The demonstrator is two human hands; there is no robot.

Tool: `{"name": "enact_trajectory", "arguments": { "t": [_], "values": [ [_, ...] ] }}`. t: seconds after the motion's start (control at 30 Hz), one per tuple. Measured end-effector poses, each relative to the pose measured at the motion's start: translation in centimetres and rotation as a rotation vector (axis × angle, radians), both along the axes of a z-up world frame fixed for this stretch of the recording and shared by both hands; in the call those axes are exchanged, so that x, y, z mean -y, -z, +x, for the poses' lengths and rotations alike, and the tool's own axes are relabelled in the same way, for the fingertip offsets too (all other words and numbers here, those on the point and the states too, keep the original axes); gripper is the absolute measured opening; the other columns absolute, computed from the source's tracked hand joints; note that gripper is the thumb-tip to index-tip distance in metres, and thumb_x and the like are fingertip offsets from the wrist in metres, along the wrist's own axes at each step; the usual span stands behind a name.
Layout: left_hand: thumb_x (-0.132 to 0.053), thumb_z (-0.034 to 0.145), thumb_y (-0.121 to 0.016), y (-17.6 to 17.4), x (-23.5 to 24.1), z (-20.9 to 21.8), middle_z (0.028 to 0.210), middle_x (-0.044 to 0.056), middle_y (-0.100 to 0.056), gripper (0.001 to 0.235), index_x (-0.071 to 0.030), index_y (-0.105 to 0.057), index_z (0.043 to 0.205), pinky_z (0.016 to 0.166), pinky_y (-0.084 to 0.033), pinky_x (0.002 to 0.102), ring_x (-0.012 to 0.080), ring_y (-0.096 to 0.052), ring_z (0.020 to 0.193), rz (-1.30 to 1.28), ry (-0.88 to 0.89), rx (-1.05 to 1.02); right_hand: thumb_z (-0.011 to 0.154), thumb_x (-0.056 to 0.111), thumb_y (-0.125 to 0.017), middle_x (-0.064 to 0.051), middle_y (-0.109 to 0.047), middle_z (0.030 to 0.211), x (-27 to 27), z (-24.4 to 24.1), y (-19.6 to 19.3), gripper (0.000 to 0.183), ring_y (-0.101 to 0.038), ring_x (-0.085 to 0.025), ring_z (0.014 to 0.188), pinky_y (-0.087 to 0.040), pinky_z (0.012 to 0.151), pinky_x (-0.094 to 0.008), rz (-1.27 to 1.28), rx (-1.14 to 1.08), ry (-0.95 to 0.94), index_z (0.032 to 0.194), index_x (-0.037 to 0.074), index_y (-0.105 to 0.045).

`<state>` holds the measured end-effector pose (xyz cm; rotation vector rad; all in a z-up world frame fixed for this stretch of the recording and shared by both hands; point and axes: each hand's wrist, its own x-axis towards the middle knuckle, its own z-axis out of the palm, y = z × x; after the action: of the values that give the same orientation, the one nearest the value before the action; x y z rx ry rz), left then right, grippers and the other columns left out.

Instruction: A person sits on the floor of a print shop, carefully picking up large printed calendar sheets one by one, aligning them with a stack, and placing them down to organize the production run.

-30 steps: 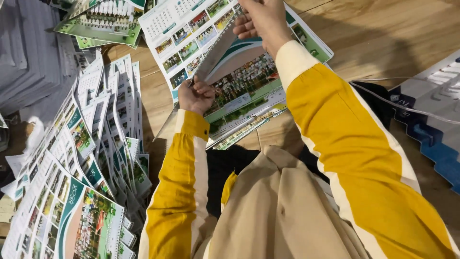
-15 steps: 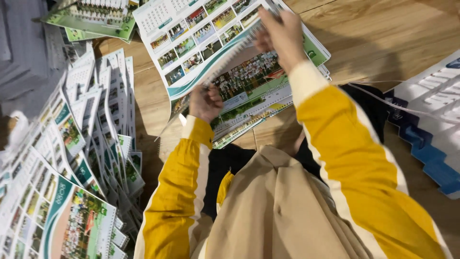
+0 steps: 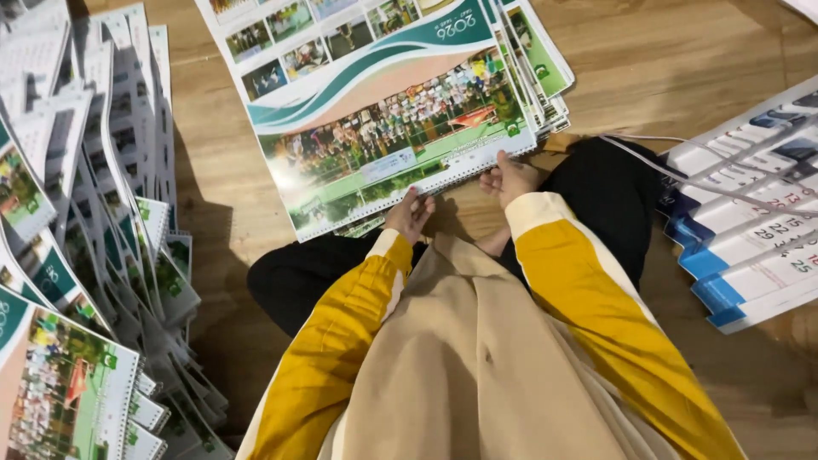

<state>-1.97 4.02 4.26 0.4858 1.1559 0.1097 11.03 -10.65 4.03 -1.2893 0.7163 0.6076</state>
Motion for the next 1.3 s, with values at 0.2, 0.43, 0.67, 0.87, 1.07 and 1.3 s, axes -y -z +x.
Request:
{"name": "enact_trajectory", "arguments": {
  "t": [0.2,0.43,0.67,0.87,1.07,1.3],
  "values": [
    [-0.013,0.08,-0.068,-2.6,0.4,1.0,0.082,0.011,-0.042,0.055,0.017,-0.039,0.116,0.087,-0.053,0.038,0.0329,-0.059,0.094,-0.057,-0.009,0.028,0.082,0.023,-0.065,-0.008,-0.046,0.068,-0.6,0.3,1.0,0.032,-0.064,-0.025,0.052,-0.06,0.05,-0.039,-0.091,0.059,0.004,0.091,0.0,-0.046],
    [-0.009,0.084,-0.065,-0.4,0.4,0.6,0.12,0.021,-0.037,0.068,0.013,-0.019,0.13,0.093,-0.049,0.035,0.0304,-0.051,0.108,-0.073,-0.012,0.093,0.082,0.027,-0.065,-0.003,-0.051,0.069,-0.1,0.9,2.8,0.023,-0.062,-0.019,0.058,-0.054,0.049,-0.032,-0.06,-0.049,-0.008,0.085,0.012,-0.048],
    [-0.01,0.085,-0.06,1.6,0.8,0.8,0.118,0.015,-0.035,0.068,0.01,-0.017,0.133,0.09,-0.051,0.033,0.0235,-0.056,0.099,-0.035,-0.036,0.049,0.084,0.028,-0.064,-0.003,-0.053,0.07,-0.3,0.4,1.0,0.022,-0.06,-0.015,0.054,-0.048,0.04,-0.025,-0.117,0.005,-0.016,0.086,0.01,-0.051],
    [-0.01,0.085,-0.06,1.0,1.3,0.7,0.112,0.014,-0.042,0.061,0.007,-0.022,0.13,0.093,-0.048,0.036,0.0236,-0.054,0.102,-0.044,-0.072,0.072,0.086,0.026,-0.058,-0.001,-0.046,0.07,-0.1,0.6,2.2,0.017,-0.061,-0.015,0.054,-0.046,0.041,-0.026,-0.16,-0.038,-0.033,0.085,0.011,-0.049],
    [-0.004,0.087,-0.057,2.8,1.2,1.3,0.12,0.02,-0.042,0.068,0.006,-0.009,0.135,0.094,-0.048,0.038,0.0317,-0.054,0.105,-0.091,-0.111,0.072,0.088,0.027,-0.056,-0.006,-0.053,0.078,-0.3,0.1,-1.4,0.022,-0.062,-0.017,0.062,-0.05,0.048,-0.027,0.019,-0.076,-0.051,0.097,0.008,-0.047],
    [0.0,0.086,-0.055,4.7,1.4,1.7,0.115,0.02,-0.043,0.067,0.004,-0.011,0.136,0.088,-0.052,0.035,0.0291,-0.057,0.099,-0.084,-0.107,0.081,0.087,0.023,-0.058,-0.007,-0.054,0.079,-0.1,0.2,0.2,0.026,-0.063,-0.017,0.067,-0.055,0.056,-0.03,0.06,-0.083,-0.094,0.101,0.005,-0.044]
  ]
}}
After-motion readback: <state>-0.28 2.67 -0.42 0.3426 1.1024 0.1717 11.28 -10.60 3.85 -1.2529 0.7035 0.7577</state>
